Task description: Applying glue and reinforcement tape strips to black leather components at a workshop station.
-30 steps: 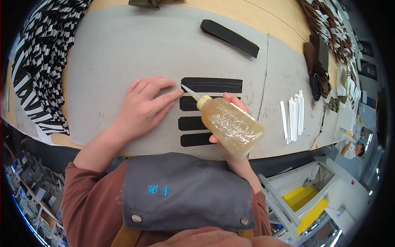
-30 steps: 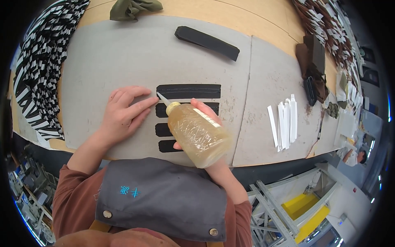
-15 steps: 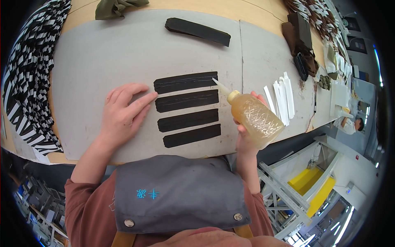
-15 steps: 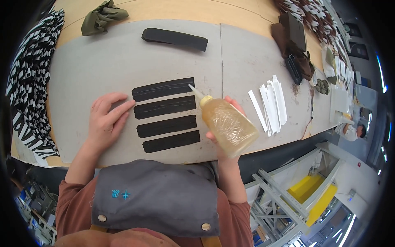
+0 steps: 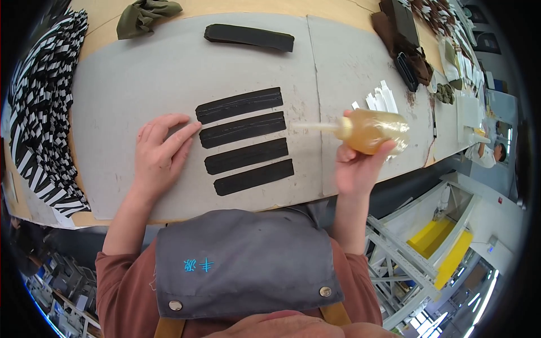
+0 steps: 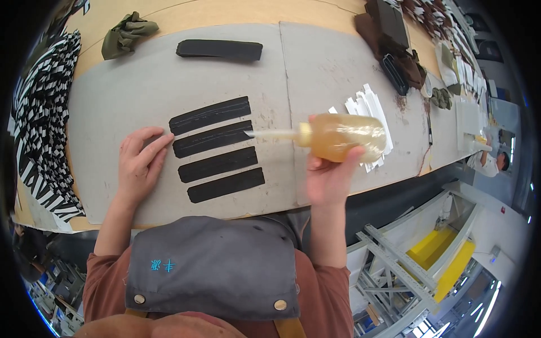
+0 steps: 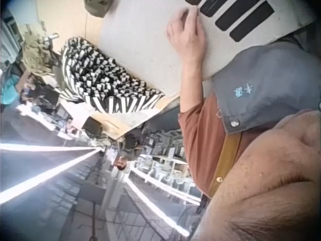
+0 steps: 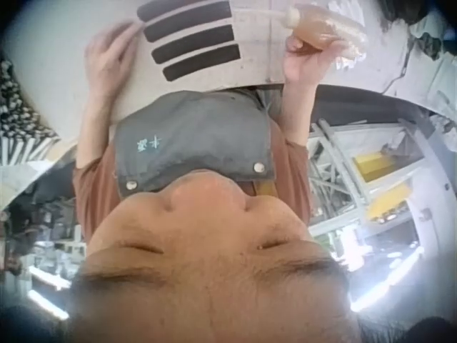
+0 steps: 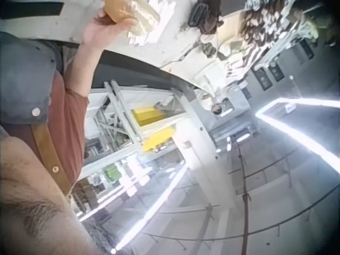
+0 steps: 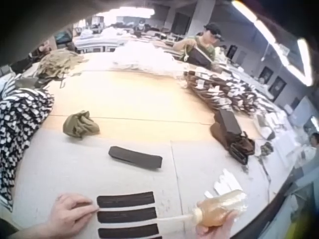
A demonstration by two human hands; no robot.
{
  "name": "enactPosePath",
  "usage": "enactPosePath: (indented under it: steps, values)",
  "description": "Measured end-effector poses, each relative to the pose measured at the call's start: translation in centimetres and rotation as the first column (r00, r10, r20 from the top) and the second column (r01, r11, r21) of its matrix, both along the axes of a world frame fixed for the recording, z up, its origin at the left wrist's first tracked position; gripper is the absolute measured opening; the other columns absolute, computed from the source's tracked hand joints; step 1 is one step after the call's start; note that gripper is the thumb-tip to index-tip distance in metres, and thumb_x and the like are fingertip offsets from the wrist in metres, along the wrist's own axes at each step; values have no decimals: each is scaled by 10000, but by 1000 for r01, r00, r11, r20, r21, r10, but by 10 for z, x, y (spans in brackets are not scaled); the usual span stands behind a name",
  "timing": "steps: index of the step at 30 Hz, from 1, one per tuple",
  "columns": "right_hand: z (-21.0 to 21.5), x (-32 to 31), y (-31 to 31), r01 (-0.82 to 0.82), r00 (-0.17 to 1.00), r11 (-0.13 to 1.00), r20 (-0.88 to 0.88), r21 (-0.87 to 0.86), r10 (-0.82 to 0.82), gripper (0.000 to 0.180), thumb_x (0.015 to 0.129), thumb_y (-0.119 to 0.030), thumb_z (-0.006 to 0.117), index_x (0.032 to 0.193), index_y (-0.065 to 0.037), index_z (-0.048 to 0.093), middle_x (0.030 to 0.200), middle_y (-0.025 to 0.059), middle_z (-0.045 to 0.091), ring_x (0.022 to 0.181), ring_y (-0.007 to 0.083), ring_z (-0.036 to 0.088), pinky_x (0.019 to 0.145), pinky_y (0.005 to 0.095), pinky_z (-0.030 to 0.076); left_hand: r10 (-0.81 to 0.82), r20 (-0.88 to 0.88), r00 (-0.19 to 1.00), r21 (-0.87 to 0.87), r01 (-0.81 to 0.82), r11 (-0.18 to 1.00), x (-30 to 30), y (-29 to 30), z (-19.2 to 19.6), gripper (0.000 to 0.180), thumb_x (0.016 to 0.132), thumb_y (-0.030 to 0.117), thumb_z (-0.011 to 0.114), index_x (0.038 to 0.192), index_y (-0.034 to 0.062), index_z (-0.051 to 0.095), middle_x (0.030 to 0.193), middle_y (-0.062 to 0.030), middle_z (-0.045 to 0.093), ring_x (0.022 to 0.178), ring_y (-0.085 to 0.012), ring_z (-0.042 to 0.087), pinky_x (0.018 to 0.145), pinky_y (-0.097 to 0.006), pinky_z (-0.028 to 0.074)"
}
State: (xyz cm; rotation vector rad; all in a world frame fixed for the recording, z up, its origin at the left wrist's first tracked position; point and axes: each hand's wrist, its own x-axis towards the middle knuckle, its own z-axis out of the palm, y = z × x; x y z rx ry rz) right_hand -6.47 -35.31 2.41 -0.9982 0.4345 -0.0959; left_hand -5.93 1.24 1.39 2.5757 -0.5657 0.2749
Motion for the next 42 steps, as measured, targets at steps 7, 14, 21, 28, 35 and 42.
enactPosePath:
  steps: [7, 14, 21, 28, 35, 42]
  values:
    - [20, -9, -113, -142, 983, 987, 132, 75, 131, 854, 994, -687, 533, 1448, 35, 489, 1089, 153, 700, 655, 127, 565, 562, 245, 457, -14, 24, 1000, -18, 15, 1000, 3, -8, -1, 266, 885, 41, 723, 1139, 112, 751, 1160, -44, 667, 1117, -251, 634, 958, -397, 460]
    - [46, 5, -194, -192, 953, -184, -139, -964, -268, 746, 900, -573, 722, 1456, -108, 544, 1135, 174, 733, 1004, 322, 729, 855, 440, 561, -3, 29, 1000, 33, 2, 999, -4, -6, 3, 260, 898, 23, 693, 1145, 85, 747, 1174, -91, 666, 1117, -289, 632, 978, -411, 460]
    - [18, 36, -256, -394, 909, -528, -232, -753, -348, 848, 851, -596, 743, 1547, -199, 467, 1173, 142, 696, 1041, 345, 667, 838, 481, 539, 74, 59, 995, 21, -76, 997, -11, -5, -4, 463, 890, 23, 709, 1346, 92, 668, 1287, -116, 630, 1167, -308, 607, 1019, -428, 460]
    - [13, 25, -154, 208, 978, -568, 171, -796, 119, 744, 867, -544, 747, 1423, -78, 582, 1246, 105, 642, 1115, 299, 602, 925, 452, 449, 142, 72, 987, -26, -141, 990, -12, -9, -3, 464, 894, 7, 704, 1351, 73, 657, 1310, -122, 621, 1155, -309, 616, 1007, -408, 488]
    - [-9, 5, -105, 61, 982, -423, -22, -904, 189, 465, 883, -400, 768, 1198, -68, 687, 1026, 83, 641, 999, 286, 616, 878, 424, 456, 152, 94, 984, -44, -148, 988, -12, -9, -5, 313, 897, 12, 699, 1208, 42, 701, 1284, -128, 635, 1104, -303, 640, 955, -400, 518]
    - [-23, 5, -101, 104, 978, -387, 23, -916, 208, 316, 857, -244, 798, 1098, -70, 690, 1005, 82, 633, 968, 277, 622, 827, 412, 470, 160, 122, 979, -35, -157, 987, -13, -12, -3, 259, 911, 37, 692, 1170, 34, 705, 1259, -138, 643, 1105, -311, 641, 962, -406, 514]
